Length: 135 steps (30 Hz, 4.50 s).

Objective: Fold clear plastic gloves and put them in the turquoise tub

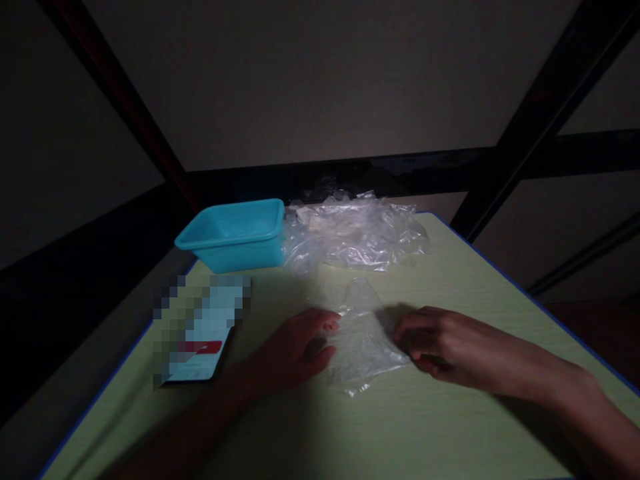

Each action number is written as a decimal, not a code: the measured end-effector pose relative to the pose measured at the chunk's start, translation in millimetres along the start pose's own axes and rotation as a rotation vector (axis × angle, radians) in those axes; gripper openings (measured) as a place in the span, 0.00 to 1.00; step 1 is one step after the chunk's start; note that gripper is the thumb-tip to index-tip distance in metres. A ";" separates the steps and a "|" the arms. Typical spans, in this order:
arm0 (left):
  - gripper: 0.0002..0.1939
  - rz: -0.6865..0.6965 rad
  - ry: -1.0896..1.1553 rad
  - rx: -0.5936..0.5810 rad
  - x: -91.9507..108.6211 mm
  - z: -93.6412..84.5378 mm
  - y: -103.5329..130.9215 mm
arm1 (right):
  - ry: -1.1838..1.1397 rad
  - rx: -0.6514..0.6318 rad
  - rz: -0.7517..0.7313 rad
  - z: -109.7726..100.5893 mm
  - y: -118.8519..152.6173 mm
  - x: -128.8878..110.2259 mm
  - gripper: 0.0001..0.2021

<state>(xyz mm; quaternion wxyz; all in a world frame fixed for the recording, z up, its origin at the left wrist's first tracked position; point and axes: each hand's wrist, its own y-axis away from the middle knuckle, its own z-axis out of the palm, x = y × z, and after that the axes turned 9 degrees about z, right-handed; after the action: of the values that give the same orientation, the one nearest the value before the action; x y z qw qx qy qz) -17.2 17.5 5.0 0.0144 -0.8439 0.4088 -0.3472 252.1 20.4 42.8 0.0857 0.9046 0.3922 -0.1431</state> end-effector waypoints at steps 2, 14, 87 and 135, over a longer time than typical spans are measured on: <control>0.16 0.015 -0.020 0.003 0.8 -0.4 -0.4 | -0.006 0.007 -0.007 0.5 -0.6 0.0 0.09; 0.29 0.295 -0.398 0.089 18.5 13.5 0.5 | -0.090 0.098 -0.042 -14.1 4.3 -2.4 0.09; 0.08 -0.531 0.616 0.470 -0.1 15.2 -23.0 | -0.829 0.041 0.388 10.4 -59.6 28.2 0.12; 0.14 -0.236 0.290 -0.109 -49.9 -1.5 -110.4 | -0.729 0.224 0.454 20.2 -61.7 21.8 0.12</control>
<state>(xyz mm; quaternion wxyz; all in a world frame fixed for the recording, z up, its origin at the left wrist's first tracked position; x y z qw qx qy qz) 35.7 126.3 11.5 -0.1311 -0.8268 0.3228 -0.4417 217.1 71.7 14.0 0.1493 0.8619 0.1100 -0.4720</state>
